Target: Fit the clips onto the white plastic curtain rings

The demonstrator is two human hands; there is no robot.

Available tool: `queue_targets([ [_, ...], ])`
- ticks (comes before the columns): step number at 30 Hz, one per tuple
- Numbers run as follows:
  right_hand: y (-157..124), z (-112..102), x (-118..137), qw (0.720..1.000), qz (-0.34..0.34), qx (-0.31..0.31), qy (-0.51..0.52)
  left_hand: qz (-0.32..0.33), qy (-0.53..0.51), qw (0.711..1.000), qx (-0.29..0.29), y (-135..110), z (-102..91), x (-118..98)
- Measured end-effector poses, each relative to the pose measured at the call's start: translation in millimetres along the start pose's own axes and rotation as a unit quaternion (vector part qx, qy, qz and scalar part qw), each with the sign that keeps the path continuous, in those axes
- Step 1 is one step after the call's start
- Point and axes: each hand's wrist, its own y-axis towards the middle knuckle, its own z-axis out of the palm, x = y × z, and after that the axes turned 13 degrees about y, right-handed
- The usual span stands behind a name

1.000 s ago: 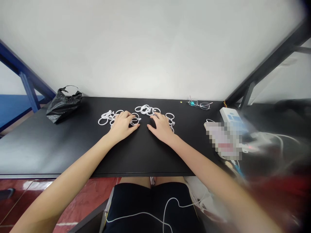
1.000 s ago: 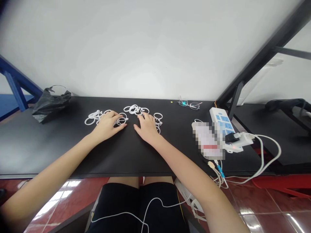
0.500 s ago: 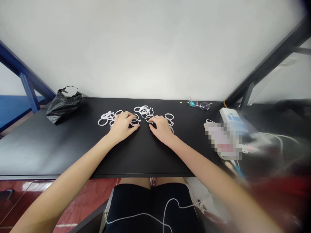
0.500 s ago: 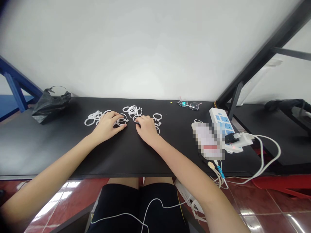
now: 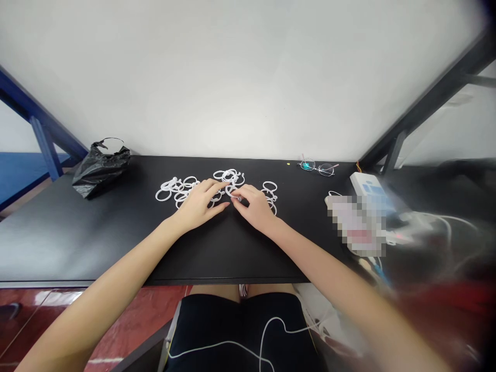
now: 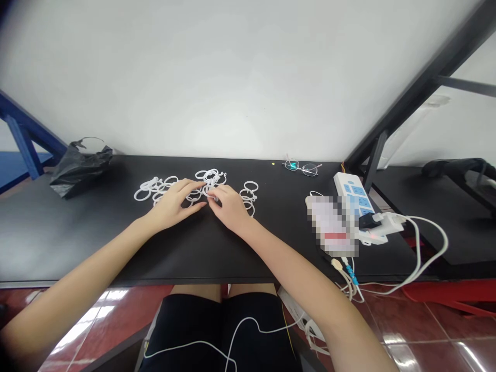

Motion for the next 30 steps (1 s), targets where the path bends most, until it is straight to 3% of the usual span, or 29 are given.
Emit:
queue_targets([
  [5,-1,2,-1,0.999,-0.048,-0.014,0.001,0.043,0.005,0.999,0.024,2,-0.3,-4],
  [14,-1,4,3,0.998,-0.048,-0.028,0.012,0.031,0.003,0.998,0.046,2,0.5,0],
  [23,0,3,6,0.995,-0.078,-0.037,0.052,0.045,-0.049,0.996,0.060,4,-11.6,-7],
  [30,-1,4,8,0.991,-0.093,-0.056,0.080,-0.016,-0.154,0.987,0.053,4,-13.2,-14],
])
